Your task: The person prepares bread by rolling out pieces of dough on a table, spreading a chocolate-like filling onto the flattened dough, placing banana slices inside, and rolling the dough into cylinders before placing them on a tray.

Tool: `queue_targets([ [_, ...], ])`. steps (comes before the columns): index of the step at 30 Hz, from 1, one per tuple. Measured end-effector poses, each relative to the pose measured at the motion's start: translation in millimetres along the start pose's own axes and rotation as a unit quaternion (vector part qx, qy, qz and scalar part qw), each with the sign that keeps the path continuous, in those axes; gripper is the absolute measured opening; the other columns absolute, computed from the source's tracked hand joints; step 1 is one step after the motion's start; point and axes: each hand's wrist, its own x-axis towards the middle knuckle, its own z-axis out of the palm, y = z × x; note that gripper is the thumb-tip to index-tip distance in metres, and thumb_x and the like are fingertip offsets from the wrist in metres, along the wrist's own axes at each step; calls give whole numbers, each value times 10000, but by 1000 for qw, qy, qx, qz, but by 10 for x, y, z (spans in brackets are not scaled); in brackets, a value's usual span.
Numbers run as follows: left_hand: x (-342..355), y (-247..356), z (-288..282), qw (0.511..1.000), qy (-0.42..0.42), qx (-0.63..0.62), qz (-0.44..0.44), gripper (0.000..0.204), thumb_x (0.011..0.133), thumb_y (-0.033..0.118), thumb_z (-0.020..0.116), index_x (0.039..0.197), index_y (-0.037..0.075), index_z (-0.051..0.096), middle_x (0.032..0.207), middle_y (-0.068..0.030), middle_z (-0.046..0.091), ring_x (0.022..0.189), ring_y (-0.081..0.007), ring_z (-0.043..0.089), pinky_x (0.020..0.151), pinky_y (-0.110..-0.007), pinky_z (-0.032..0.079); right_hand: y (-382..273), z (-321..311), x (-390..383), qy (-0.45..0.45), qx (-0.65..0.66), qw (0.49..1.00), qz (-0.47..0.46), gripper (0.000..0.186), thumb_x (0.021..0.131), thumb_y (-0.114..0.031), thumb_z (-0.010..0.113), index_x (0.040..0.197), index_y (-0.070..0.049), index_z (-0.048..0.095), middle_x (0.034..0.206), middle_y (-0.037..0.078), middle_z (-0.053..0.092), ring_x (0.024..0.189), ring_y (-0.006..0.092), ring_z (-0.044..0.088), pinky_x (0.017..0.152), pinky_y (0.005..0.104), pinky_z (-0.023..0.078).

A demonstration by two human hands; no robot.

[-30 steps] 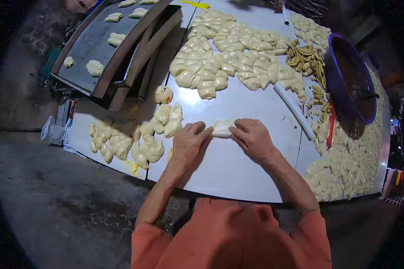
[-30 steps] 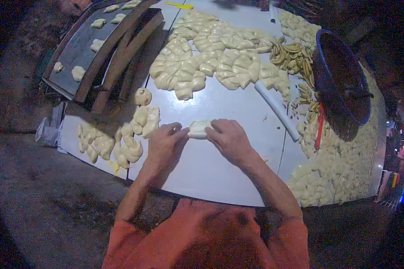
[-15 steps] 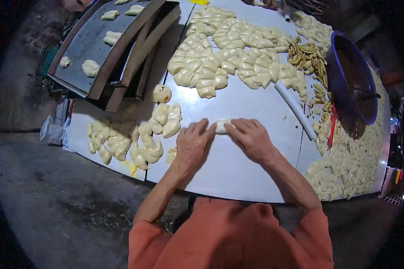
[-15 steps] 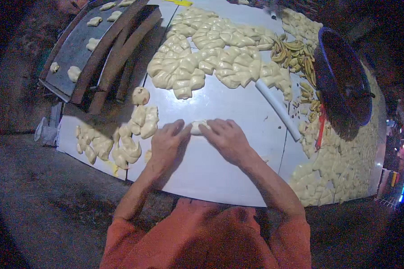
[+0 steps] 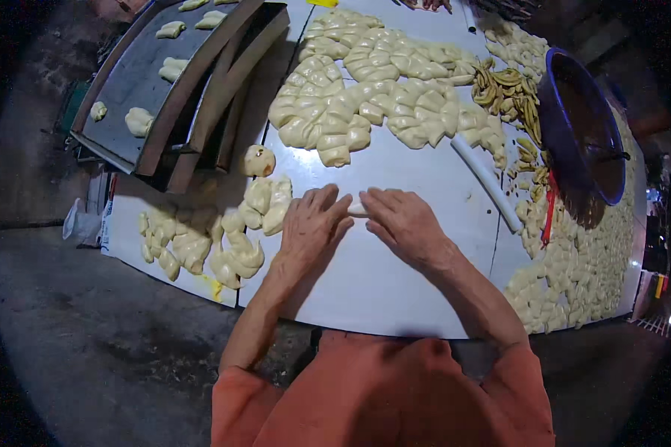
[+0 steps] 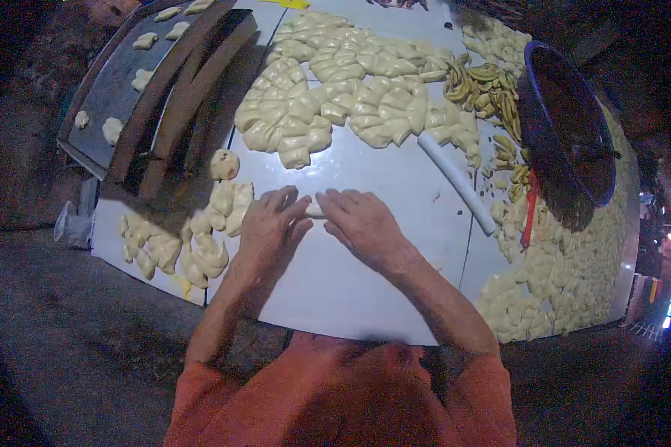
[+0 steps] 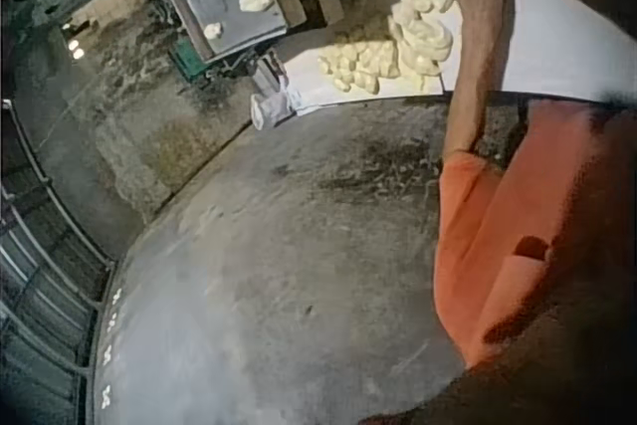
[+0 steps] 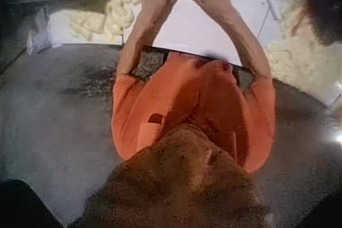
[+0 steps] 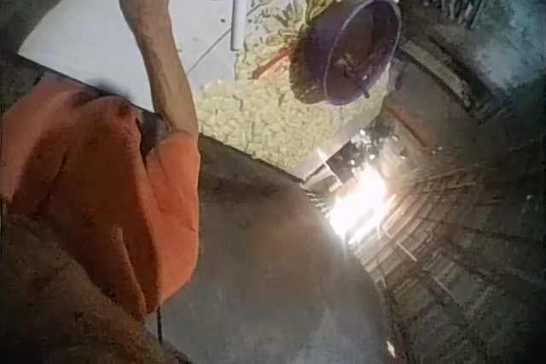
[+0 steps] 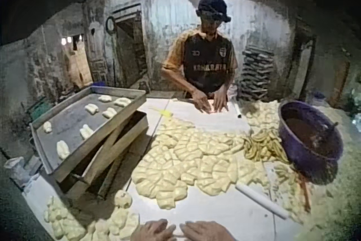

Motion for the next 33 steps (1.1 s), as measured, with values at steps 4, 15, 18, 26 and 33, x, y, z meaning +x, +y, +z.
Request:
queue_targets([
  [4,46,-77,112,998,29,3,54,277,870,179,753,1124,83,701,1126,-78,643,1039,-305,622,842,-442,513,119,53,34,-35,66,997,29,294,911,-111,694,1192,-30,662,1105,145,703,999,337,660,879,463,521],
  [15,161,788,288,986,-3,-135,94,144,884,173,714,1013,109,716,836,-110,699,797,-326,668,719,-459,503,284,-892,-663,-42,186,972,141,263,910,-106,642,1141,13,686,991,196,693,944,398,671,856,465,542],
  [18,148,991,566,976,-14,-178,128,181,899,217,714,1018,81,712,939,-104,687,905,-310,651,779,-450,487,257,-1024,-1033,-38,135,975,173,279,912,-101,645,1170,-5,687,1026,187,692,975,389,667,883,449,547],
  [26,-108,1241,672,980,-110,-97,137,448,862,306,792,1233,80,679,1262,-93,623,1132,-277,589,880,-436,499,185,-953,-1602,-64,98,970,212,470,901,-199,717,1347,-70,648,1307,154,624,1227,359,566,1053,480,457],
  [33,-117,1191,818,982,-85,-91,141,334,857,223,787,1136,78,673,1088,-83,651,939,-287,639,782,-427,529,390,-922,-1644,-125,116,965,197,448,875,-162,722,1296,-31,639,1167,166,661,1091,362,618,955,461,506],
])
